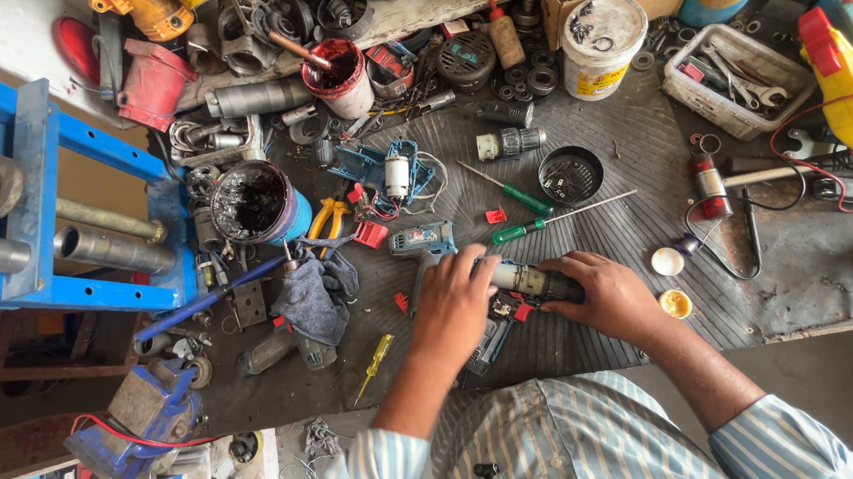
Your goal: The person assembles a cordless drill by hand, inserting the motor into the housing, aligning internal components, and securing the chuck. They repeatedly test the chuck rotation and reposition parts to fit the casing.
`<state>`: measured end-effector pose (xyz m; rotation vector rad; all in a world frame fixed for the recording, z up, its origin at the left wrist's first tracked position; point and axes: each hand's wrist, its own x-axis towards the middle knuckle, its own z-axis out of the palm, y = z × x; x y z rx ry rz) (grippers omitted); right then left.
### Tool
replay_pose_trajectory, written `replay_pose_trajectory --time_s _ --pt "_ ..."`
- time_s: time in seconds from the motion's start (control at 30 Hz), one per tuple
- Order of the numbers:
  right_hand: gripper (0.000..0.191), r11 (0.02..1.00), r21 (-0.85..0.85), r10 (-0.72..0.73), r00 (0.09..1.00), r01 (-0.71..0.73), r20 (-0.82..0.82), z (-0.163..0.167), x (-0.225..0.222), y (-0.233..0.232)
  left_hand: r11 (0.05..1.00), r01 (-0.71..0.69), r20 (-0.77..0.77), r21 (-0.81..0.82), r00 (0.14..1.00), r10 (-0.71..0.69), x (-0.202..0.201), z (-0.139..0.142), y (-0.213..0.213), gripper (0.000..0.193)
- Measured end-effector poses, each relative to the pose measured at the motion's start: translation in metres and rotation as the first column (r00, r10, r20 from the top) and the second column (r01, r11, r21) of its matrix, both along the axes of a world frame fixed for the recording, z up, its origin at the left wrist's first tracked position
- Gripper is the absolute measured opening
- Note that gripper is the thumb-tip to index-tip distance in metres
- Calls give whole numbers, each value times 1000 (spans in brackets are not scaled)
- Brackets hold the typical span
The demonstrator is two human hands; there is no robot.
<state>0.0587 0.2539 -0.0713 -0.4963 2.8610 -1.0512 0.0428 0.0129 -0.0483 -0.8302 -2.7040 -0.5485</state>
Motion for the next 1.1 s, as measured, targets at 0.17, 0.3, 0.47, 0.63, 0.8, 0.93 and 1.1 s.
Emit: replay_pose_trajectory --time_s 0.17,0.3,0.47,0.63,0.8,0.93,1.1 --pt "57 997 70 26 997 -31 67 6 -5 -2 970 225 126 -95 969 -212 -32 -5 -9 44" --pt "56 999 -5 39 999 -39 33 11 -4 -3 940 320 155 -118 941 -301 -46 -6 -14 34" --pt "56 995 -101 25 1000 -26 -8 23 -4 -7 935 346 135 84 925 -355 -46 -1 -25 39" --pt "59 987 -151 -41 997 50 62 37 -9 -12 914 294 223 280 906 -360 -35 -4 -36 48" --pt "55 983 -182 28 997 -15 71 43 -15 -27 908 269 236 320 906 -352 -32 -24 -47 47" --pt "50 1000 6 1 999 -1 50 41 -17 -41 888 306 271 344 873 -406 -35 -41 -49 42" --pt "45 993 102 75 993 -66 -88 39 -16 -53 884 318 308 343 851 -425 -39 -44 -61 46"
